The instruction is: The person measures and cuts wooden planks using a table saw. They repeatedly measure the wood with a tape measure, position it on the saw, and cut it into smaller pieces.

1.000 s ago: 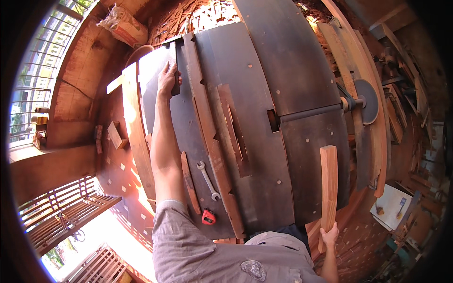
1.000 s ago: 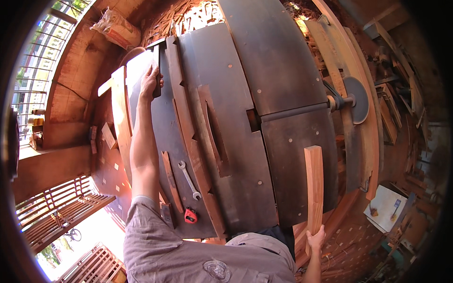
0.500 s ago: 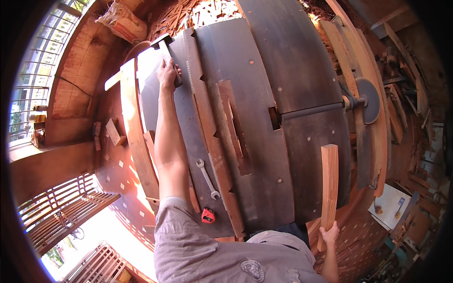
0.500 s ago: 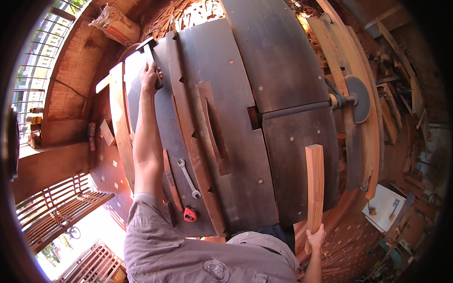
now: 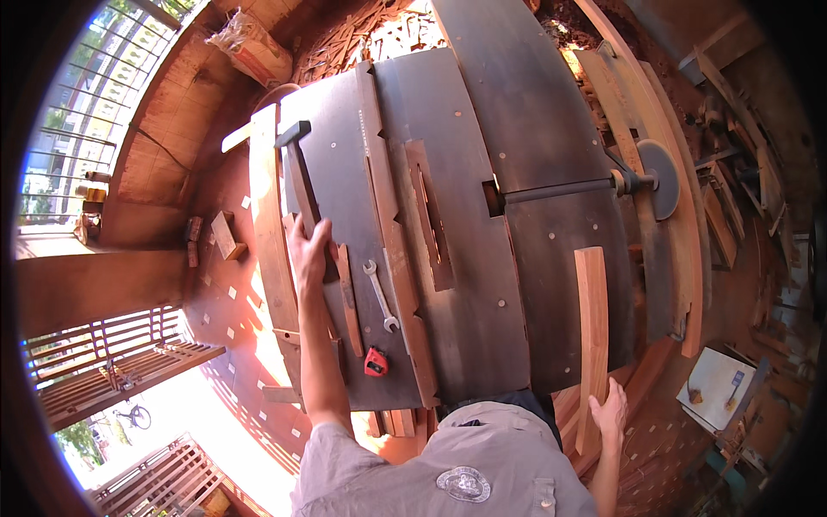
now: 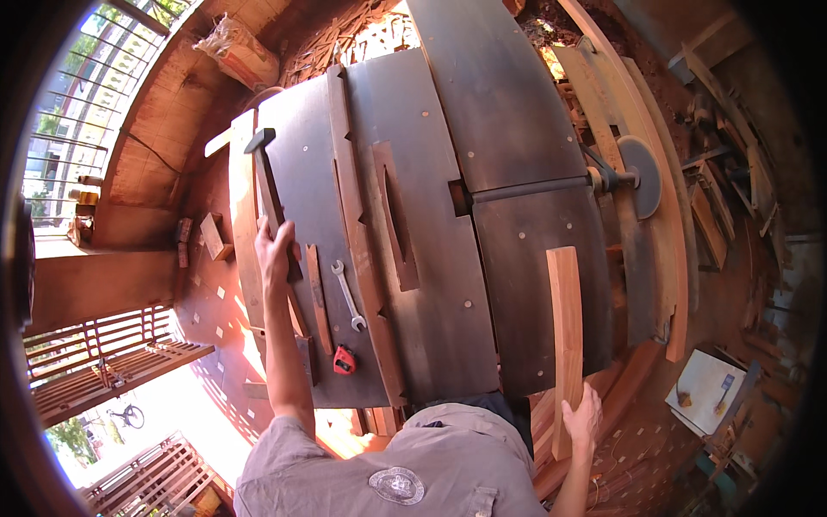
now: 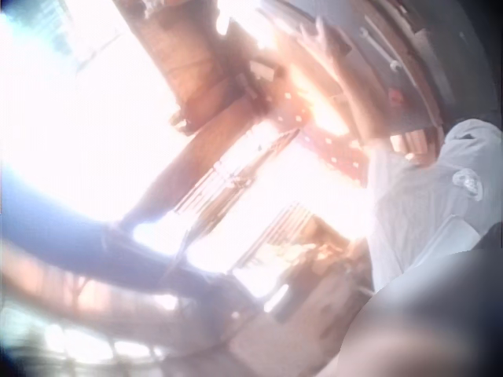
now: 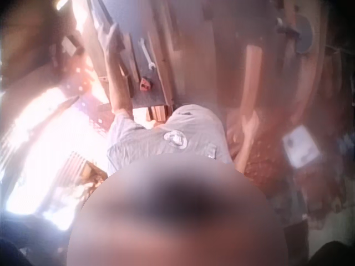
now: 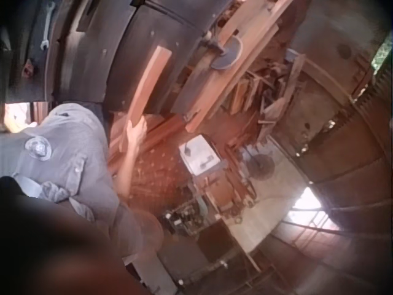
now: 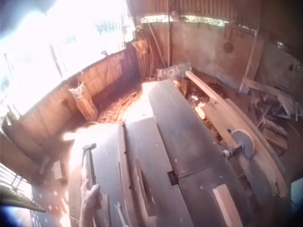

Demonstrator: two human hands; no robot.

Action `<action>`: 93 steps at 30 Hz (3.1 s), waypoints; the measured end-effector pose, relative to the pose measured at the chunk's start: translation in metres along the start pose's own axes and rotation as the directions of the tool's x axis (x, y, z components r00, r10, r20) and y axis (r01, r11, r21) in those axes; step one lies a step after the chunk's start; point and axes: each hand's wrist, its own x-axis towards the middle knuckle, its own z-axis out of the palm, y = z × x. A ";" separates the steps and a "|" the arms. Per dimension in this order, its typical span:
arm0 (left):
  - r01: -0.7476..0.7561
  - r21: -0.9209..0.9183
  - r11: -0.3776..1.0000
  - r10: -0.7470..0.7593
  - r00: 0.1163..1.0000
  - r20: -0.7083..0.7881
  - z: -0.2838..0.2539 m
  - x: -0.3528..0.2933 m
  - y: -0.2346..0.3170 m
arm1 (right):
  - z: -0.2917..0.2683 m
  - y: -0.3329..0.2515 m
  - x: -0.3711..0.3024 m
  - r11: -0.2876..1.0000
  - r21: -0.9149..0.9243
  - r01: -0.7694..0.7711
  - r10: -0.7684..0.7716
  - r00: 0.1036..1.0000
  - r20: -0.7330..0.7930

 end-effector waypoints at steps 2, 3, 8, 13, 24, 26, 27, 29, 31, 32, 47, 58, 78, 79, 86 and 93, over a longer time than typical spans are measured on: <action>0.128 -0.134 0.983 -0.118 0.990 0.081 -0.005 -0.101 0.016 | -0.018 -0.048 -0.004 0.980 0.093 0.175 -0.165 0.981 -0.099; 0.202 -0.160 0.966 -0.182 0.975 0.131 -0.004 -0.147 0.020 | -0.021 -0.072 -0.004 0.942 0.219 0.254 -0.236 0.966 -0.103; 0.508 -0.475 0.718 -0.316 0.847 0.427 0.035 -0.353 0.001 | 0.008 -0.182 -0.019 0.540 0.779 0.318 -0.687 0.701 0.191; 0.660 -0.503 0.559 -0.283 0.722 0.632 0.073 -0.468 -0.030 | 0.079 -0.211 -0.077 0.230 0.941 -0.249 -0.820 0.471 0.325; -0.282 0.885 0.370 0.007 0.954 0.300 -0.010 -0.472 -0.149 | 0.221 -0.114 -0.114 0.545 0.824 0.154 -0.256 0.967 -0.012; -0.336 0.900 0.278 -0.102 0.921 0.375 -0.005 -0.471 -0.144 | 0.233 -0.120 -0.120 0.505 0.863 0.027 -0.178 0.981 0.074; -0.335 0.896 0.291 -0.096 0.922 0.376 -0.002 -0.471 -0.146 | 0.241 -0.123 -0.126 0.483 0.875 -0.041 -0.139 0.983 0.123; -0.345 0.886 0.309 -0.078 0.919 0.386 0.003 -0.469 -0.146 | 0.261 -0.132 -0.133 0.526 0.849 -0.043 -0.103 0.988 0.113; -0.332 0.888 0.318 -0.106 0.918 0.382 0.001 -0.470 -0.147 | 0.248 -0.149 -0.152 0.631 0.775 0.034 -0.199 0.973 0.119; -0.331 0.887 0.322 -0.117 0.916 0.384 0.000 -0.470 -0.145 | 0.248 -0.149 -0.153 0.657 0.749 0.084 -0.233 0.968 0.096; -0.345 0.842 0.415 0.222 0.936 0.274 -0.005 -0.394 -0.111 | 0.247 -0.152 -0.165 0.633 0.730 0.257 -0.325 0.944 -0.050; -0.340 0.813 0.472 0.397 0.906 0.148 -0.060 -0.331 -0.128 | 0.217 -0.286 -0.166 0.503 0.558 0.660 -0.609 0.729 -0.313; -0.181 0.662 0.727 0.315 0.945 -0.088 -0.091 -0.388 -0.130 | 0.230 -0.439 -0.044 0.770 -0.334 0.544 -0.619 0.764 -0.182; -0.154 0.608 0.779 0.267 0.959 -0.099 -0.089 -0.391 -0.130 | 0.222 -0.432 -0.049 0.787 -0.290 0.544 -0.609 0.760 -0.226; 0.199 -0.380 0.903 -0.216 0.976 -0.002 -0.075 -0.352 -0.124 | 0.167 -0.355 -0.189 0.678 0.068 0.732 -0.726 0.681 -0.095; 0.374 -0.284 0.883 -0.281 0.905 0.318 -0.040 -0.376 -0.075 | 0.157 -0.206 -0.230 0.519 -0.028 0.854 -0.834 0.500 -0.232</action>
